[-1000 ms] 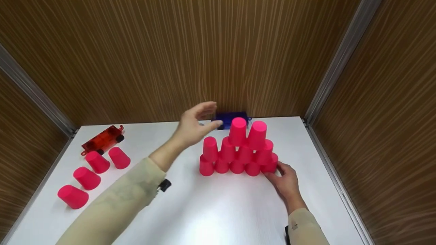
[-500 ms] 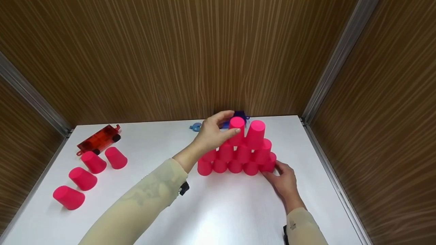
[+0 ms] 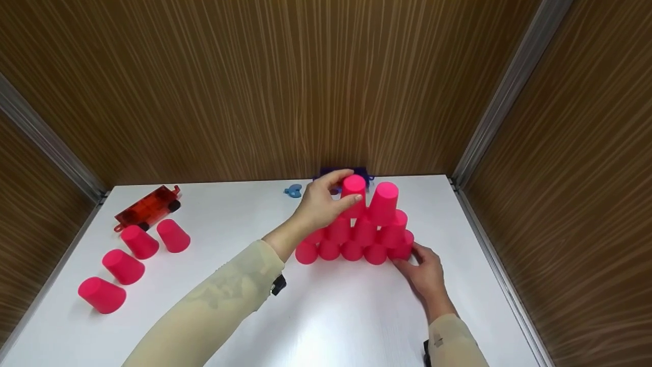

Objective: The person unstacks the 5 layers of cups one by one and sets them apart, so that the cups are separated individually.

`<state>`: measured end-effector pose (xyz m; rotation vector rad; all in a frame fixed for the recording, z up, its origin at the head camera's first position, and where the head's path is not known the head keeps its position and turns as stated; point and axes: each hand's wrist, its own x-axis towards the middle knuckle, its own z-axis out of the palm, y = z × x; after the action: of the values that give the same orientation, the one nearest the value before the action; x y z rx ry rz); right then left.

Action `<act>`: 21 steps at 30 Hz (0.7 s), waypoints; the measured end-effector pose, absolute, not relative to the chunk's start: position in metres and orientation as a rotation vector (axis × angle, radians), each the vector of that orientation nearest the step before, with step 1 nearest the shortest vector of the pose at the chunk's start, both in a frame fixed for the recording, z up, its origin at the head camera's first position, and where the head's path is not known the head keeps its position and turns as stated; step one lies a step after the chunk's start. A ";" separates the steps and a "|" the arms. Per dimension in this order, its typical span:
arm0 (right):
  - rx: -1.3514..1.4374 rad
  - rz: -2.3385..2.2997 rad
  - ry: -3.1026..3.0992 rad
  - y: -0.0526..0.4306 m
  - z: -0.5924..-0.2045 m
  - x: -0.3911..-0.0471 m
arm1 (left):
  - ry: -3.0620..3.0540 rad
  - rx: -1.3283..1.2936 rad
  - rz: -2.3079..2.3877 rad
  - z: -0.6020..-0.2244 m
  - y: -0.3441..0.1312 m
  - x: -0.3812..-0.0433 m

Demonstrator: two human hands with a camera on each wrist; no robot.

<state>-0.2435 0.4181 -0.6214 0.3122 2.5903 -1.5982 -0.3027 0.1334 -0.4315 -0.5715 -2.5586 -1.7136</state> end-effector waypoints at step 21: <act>0.304 -1.598 2.573 0.420 -0.621 -0.244 | -2.220 -0.387 -1.618 -0.424 -0.019 -0.284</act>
<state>-0.2438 0.4201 -0.6206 0.3040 2.5731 -1.5977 -0.2840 -0.0186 -0.4242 -0.3868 -2.2197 -1.6182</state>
